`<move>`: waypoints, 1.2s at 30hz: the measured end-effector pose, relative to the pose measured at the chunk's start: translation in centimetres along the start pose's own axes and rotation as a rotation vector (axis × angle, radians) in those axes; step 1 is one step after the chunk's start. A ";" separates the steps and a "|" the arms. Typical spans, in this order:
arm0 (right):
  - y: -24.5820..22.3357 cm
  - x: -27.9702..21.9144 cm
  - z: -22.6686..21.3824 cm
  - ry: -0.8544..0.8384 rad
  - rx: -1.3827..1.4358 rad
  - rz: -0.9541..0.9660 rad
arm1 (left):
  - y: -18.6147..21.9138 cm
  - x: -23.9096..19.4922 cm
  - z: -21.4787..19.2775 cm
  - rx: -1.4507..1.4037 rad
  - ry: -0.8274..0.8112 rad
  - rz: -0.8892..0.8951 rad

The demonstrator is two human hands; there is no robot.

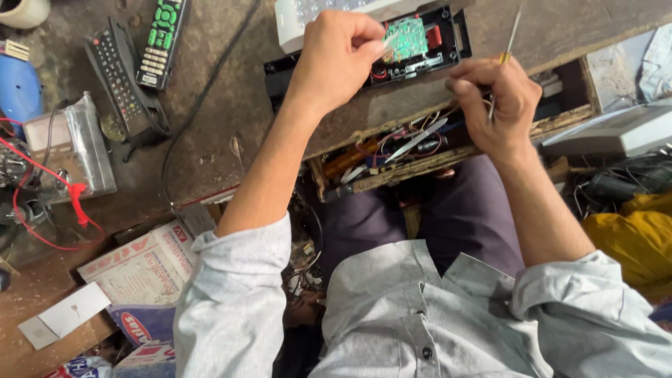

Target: The person disassembles a small electronic device, removes the cover, and uses a screwdriver to adjust internal wiring and components. They manipulate wires and a small white connector while working at a cluttered workbench.

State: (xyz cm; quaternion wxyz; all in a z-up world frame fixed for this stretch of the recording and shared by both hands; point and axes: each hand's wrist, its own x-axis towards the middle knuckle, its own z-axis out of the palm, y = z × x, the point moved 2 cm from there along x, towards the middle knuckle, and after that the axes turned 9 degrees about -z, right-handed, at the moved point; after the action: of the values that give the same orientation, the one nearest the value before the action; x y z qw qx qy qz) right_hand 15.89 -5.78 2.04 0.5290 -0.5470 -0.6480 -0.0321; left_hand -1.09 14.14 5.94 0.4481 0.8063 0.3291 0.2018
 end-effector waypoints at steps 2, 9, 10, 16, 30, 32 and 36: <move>-0.2 0.1 0.0 0.020 0.050 -0.012 | -0.3 0.0 -0.1 -0.021 -0.016 -0.080; -1.3 -1.9 1.5 0.160 0.381 0.251 | 0.4 -0.6 -0.3 0.019 -0.077 -0.108; -1.9 -2.6 2.2 0.161 0.453 0.280 | 0.5 -1.0 -0.4 0.024 -0.093 -0.089; -2.9 -3.5 4.0 0.297 0.805 0.519 | 1.8 -2.1 -0.4 0.299 -0.067 0.203; -1.6 -2.3 3.5 0.540 1.265 0.903 | 1.6 -1.3 -0.6 0.042 -0.165 -0.117; -1.9 -1.8 3.5 0.560 1.267 0.939 | 1.4 -1.2 -0.6 -0.035 -0.180 -0.186; -2.5 -1.2 3.4 0.558 1.240 0.940 | 1.0 -0.7 -0.6 -0.161 -0.225 -0.261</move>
State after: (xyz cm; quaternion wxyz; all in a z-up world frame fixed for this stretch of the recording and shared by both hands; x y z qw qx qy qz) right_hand 11.62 -5.45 0.99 0.8345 -0.3418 -0.0964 0.4212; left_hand -1.59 13.62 7.10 0.5677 0.7357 0.3614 0.0762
